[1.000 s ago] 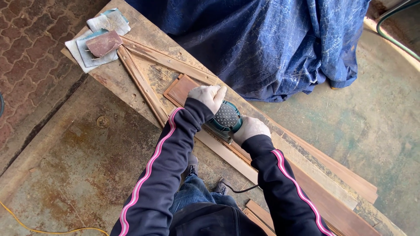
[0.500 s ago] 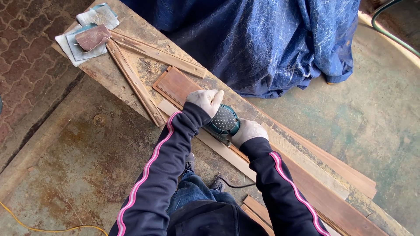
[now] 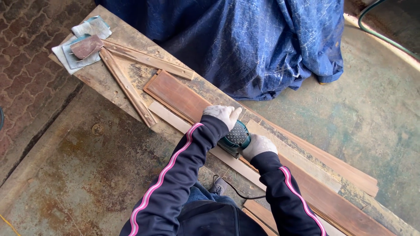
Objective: Sanding wooden planks using an electric power sander at a workbench.
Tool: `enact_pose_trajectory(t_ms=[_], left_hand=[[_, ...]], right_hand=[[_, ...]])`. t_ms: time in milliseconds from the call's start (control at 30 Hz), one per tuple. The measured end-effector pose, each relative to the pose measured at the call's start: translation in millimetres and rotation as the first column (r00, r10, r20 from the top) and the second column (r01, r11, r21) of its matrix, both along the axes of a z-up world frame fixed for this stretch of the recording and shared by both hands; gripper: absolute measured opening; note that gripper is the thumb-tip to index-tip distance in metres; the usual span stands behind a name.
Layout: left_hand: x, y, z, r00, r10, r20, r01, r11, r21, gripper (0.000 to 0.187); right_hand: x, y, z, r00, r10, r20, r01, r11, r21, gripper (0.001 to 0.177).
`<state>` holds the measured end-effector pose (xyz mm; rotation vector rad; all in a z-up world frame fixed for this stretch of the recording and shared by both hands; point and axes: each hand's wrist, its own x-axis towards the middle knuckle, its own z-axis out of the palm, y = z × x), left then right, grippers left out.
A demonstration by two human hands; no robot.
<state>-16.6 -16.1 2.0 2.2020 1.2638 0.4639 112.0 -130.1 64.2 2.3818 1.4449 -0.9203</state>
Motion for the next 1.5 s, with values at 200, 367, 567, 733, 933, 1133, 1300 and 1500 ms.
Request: enact_pose_trajectory(t_ms=[200,367,567,733,933,1133,1300,1500], left_hand=[[19.9,-29.8,18.0,0.995,-0.089,0.037,0.093,0.989,-0.116,0.053],[45.5,-55.1,2.1,0.983,-0.122,0.135,0.126,0.992,-0.022,0.048],[79.7,-89.0,2.5,0.988,-0.109,0.108,0.11,0.994,0.001,0.044],[105.5,-118.4,11.7,0.986,-0.121,0.113,0.127,0.991,-0.045,0.042],[131.9,-150.5,9.8,0.982,-0.144,0.121,0.143,0.99,0.014,0.042],[142.1,-166.0,6.7,0.97,-0.161,0.183,0.15,0.986,0.073,0.04],[136.2,-161.7,11.7,0.961,-0.189,0.203,0.175,0.981,0.085,0.039],[117.7,-145.1,13.2,0.966,-0.167,0.198,0.158,0.986,0.06,0.039]], right_hand=[[19.7,-33.6,17.4,0.998,-0.057,0.001,0.057,0.998,0.001,0.045],[44.1,-63.7,10.7,0.996,-0.094,0.003,0.094,0.996,-0.009,0.044],[74.8,-99.0,7.1,0.99,-0.141,0.031,0.141,0.99,-0.011,0.045],[97.8,-128.3,12.2,0.985,-0.167,0.039,0.168,0.986,-0.022,0.045],[123.3,-156.1,11.5,0.983,-0.148,0.104,0.159,0.981,-0.111,0.048],[133.2,-170.4,11.7,0.978,-0.164,0.126,0.181,0.974,-0.133,0.056],[131.0,-171.0,8.0,0.978,-0.161,0.129,0.18,0.972,-0.153,0.056],[113.5,-151.6,10.7,0.983,-0.144,0.116,0.159,0.977,-0.141,0.055]])
